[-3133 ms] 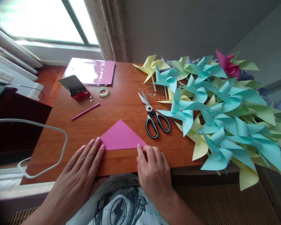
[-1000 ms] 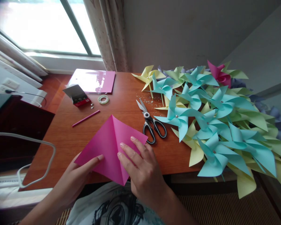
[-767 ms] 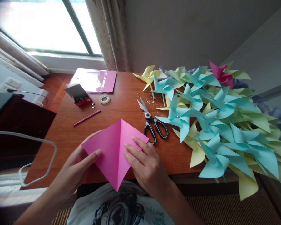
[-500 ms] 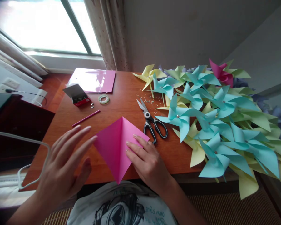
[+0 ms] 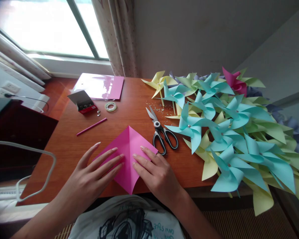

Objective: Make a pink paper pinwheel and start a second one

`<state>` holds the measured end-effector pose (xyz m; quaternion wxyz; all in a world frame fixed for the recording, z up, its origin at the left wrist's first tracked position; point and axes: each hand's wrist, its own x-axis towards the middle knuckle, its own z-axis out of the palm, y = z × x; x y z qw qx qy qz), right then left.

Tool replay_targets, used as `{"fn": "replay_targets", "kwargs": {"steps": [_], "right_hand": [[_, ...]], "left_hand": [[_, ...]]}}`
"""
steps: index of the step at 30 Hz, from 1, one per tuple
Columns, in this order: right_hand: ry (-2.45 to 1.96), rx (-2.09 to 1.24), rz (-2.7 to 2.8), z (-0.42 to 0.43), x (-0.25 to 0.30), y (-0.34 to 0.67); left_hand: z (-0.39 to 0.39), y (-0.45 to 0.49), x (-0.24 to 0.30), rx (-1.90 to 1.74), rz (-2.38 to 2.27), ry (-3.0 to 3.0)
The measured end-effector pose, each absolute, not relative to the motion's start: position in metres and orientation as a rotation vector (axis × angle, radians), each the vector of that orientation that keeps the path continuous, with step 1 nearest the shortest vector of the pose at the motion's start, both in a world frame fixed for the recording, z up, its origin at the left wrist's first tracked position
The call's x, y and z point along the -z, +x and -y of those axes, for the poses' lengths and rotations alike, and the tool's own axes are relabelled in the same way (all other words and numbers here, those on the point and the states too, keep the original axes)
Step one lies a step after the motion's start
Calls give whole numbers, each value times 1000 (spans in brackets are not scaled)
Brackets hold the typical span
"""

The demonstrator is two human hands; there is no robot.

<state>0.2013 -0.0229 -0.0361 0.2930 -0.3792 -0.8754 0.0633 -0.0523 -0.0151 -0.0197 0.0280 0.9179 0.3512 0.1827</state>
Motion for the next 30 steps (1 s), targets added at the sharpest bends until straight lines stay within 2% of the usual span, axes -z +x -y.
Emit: {"fn": "replay_targets", "kwargs": {"steps": [5, 9, 17, 23, 30], "right_hand": [[-1038, -127, 2358, 21, 37, 209], [-1085, -230, 2313, 24, 36, 212], [-1177, -423, 2068, 31, 35, 205], [-1353, -491, 1945, 23, 33, 196], [-1472, -581, 1920, 15, 29, 195]], "left_hand": [[9, -64, 27, -554, -1041, 2847], [9, -72, 28, -597, -1058, 2724], [13, -64, 17, -768, -1271, 2353], [14, -58, 23, -845, -1426, 2310], [13, -54, 24, -765, -1541, 2223]]}}
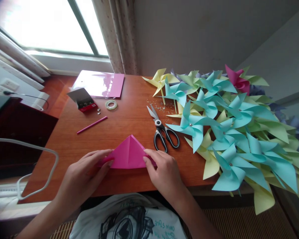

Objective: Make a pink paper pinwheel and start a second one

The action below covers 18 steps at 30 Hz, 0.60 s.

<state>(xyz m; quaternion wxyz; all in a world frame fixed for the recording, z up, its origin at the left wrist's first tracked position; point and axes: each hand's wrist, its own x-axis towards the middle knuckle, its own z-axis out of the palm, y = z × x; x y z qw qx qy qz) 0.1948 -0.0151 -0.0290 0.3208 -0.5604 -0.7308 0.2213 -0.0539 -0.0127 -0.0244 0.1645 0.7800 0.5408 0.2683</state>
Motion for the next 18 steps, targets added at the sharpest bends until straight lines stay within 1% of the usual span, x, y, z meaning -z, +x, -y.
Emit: {"fn": "replay_targets", "kwargs": {"steps": [7, 11, 15, 18], "right_hand": [[-1493, -670, 1907, 15, 28, 198], [-1478, -662, 1903, 16, 28, 198], [-1364, -676, 1942, 17, 25, 201], [-1238, -746, 2004, 19, 21, 205]], "left_hand": [[9, -57, 22, -738, -1538, 2193], [9, -59, 23, -731, -1537, 2207], [12, -63, 24, -773, -1485, 2213], [12, -65, 20, -767, -1323, 2245]]}}
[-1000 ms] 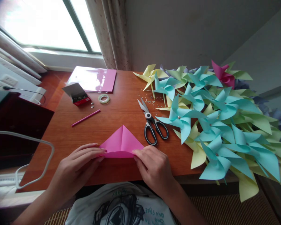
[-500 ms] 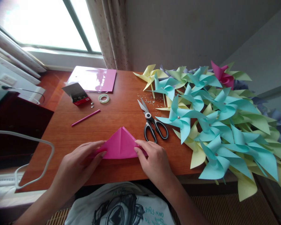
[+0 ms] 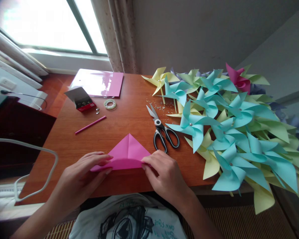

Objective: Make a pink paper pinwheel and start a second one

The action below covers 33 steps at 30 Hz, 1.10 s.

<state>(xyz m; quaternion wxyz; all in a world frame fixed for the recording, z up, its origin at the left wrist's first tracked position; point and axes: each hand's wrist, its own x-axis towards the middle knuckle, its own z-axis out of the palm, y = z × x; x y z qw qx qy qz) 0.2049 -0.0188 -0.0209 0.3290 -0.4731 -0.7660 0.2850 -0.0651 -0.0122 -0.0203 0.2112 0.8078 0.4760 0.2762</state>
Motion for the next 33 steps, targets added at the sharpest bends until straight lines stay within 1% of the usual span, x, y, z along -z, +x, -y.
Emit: {"fn": "replay_targets", "kwargs": {"steps": [3, 6, 9, 18, 33], "right_hand": [[-1162, -747, 2097, 21, 19, 208], [-1122, -676, 2231, 21, 19, 208], [-1071, -653, 2360, 21, 20, 203], [-976, -744, 2532, 18, 19, 189], [-973, -882, 2396, 16, 21, 186]], "left_hand": [[11, -65, 16, -726, -1093, 2334], [10, -64, 16, -712, -993, 2415], [10, -62, 18, -703, -987, 2451], [13, -61, 16, -717, -1009, 2459], [14, -57, 17, -763, -1061, 2410]]}}
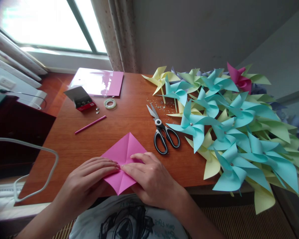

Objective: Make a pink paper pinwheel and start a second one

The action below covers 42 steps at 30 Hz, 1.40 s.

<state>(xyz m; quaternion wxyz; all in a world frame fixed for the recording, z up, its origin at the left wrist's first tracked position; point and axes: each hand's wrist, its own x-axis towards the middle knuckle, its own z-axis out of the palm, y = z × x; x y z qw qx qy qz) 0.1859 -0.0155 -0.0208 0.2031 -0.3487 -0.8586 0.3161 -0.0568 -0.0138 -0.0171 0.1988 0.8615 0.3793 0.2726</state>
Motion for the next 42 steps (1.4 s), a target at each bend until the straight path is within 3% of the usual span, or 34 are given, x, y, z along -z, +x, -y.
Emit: {"fn": "replay_targets", "kwargs": {"steps": [23, 36, 42], "right_hand": [[-1042, -1005, 2360, 11, 13, 184], [-1328, -1098, 1886, -3, -4, 183], [-1507, -1029, 2033, -31, -5, 179]], "left_hand": [[13, -67, 13, -686, -943, 2299], [6, -52, 12, -702, -1305, 2121], [-3, -47, 12, -615, -1423, 2085]]}}
